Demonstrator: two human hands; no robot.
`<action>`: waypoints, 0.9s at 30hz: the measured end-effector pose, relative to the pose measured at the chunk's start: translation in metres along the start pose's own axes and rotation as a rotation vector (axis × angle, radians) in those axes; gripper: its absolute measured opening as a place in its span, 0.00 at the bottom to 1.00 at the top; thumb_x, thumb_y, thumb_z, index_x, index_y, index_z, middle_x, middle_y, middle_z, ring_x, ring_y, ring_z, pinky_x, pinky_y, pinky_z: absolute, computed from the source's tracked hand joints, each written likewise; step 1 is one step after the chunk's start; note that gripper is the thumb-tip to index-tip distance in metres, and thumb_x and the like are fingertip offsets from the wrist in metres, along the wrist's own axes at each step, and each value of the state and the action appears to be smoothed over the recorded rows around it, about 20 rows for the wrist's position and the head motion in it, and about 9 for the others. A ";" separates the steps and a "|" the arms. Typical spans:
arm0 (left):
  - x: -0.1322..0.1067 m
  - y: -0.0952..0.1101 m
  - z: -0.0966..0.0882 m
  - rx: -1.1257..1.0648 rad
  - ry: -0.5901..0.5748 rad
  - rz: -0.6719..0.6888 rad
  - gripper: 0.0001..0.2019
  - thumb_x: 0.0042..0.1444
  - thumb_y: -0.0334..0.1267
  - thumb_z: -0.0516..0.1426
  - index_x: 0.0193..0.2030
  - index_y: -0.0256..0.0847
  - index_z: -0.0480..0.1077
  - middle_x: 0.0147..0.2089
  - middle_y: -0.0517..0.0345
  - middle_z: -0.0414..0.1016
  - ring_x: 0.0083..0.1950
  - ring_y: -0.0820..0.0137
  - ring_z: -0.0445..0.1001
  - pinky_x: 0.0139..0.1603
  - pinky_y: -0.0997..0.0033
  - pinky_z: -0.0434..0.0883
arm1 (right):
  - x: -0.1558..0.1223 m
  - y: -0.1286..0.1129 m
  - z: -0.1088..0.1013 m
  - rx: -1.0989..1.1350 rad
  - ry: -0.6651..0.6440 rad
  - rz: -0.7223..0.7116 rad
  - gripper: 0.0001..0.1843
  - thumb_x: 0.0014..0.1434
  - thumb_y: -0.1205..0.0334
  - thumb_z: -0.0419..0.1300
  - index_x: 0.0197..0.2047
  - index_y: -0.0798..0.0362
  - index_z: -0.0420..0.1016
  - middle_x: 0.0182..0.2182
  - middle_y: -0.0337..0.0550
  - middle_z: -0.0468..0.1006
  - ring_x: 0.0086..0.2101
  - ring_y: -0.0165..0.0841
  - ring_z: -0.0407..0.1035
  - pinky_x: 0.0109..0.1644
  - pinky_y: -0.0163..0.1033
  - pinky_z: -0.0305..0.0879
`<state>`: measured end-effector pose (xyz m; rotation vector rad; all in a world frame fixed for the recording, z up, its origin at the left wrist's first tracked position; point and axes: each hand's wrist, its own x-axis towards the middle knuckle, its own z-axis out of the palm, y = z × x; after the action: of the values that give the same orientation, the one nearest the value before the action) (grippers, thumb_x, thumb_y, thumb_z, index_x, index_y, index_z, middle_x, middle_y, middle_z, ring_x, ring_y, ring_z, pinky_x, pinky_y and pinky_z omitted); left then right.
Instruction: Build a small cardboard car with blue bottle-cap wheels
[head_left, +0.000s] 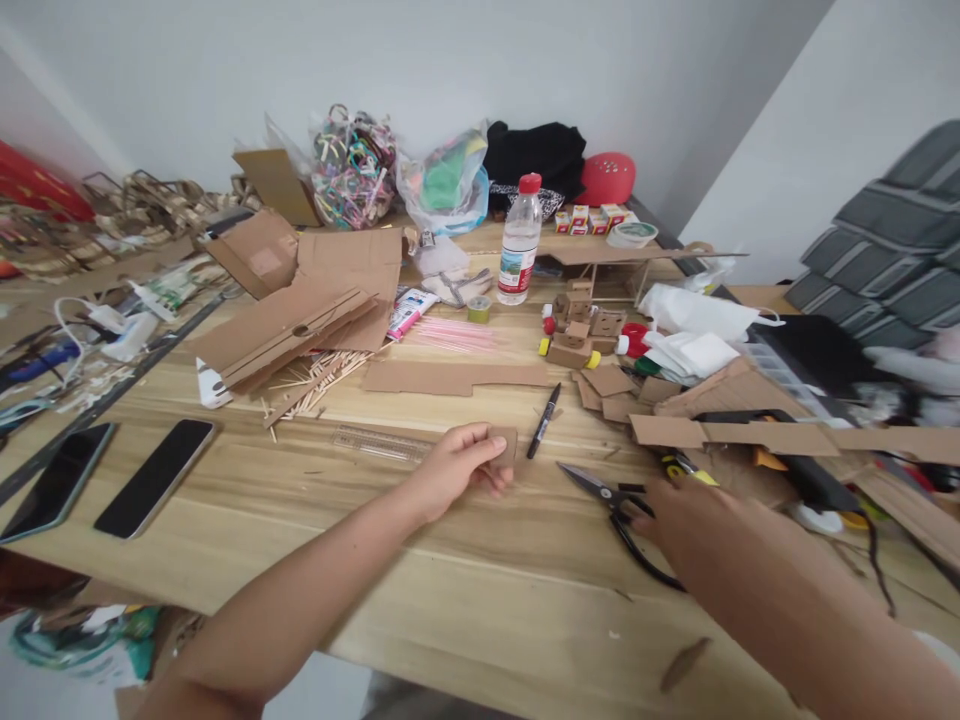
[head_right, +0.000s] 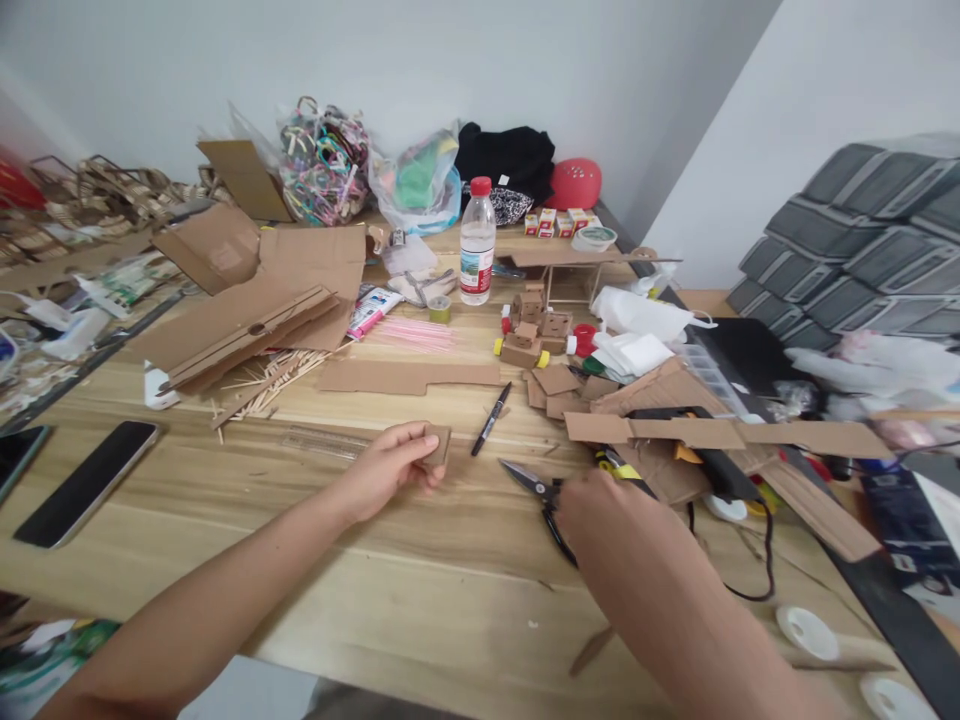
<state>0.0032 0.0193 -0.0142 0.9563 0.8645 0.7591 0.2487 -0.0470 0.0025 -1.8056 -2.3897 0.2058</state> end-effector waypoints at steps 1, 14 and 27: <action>-0.001 0.002 -0.003 0.106 -0.053 -0.007 0.26 0.42 0.61 0.69 0.25 0.40 0.66 0.21 0.63 0.70 0.22 0.76 0.67 0.24 0.76 0.65 | 0.015 -0.006 -0.007 -0.009 -0.004 -0.029 0.11 0.60 0.72 0.58 0.30 0.48 0.77 0.24 0.50 0.78 0.27 0.45 0.76 0.35 0.49 0.72; 0.001 0.007 -0.022 0.690 -0.279 0.051 0.14 0.55 0.48 0.59 0.28 0.39 0.67 0.25 0.68 0.58 0.27 0.75 0.54 0.29 0.74 0.54 | 0.056 -0.049 0.030 0.191 0.192 -0.627 0.13 0.66 0.73 0.57 0.52 0.56 0.76 0.43 0.54 0.84 0.45 0.41 0.79 0.47 0.45 0.78; 0.002 -0.001 -0.025 1.117 0.022 0.476 0.09 0.53 0.27 0.63 0.39 0.42 0.73 0.37 0.58 0.77 0.37 0.68 0.75 0.42 0.69 0.72 | 0.066 -0.043 0.028 0.434 0.092 -0.189 0.10 0.55 0.72 0.64 0.38 0.51 0.72 0.34 0.43 0.83 0.34 0.37 0.80 0.41 0.40 0.76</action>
<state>-0.0171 0.0297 -0.0236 2.2006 1.1033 0.6542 0.1851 0.0037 -0.0150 -1.3594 -2.2162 0.5561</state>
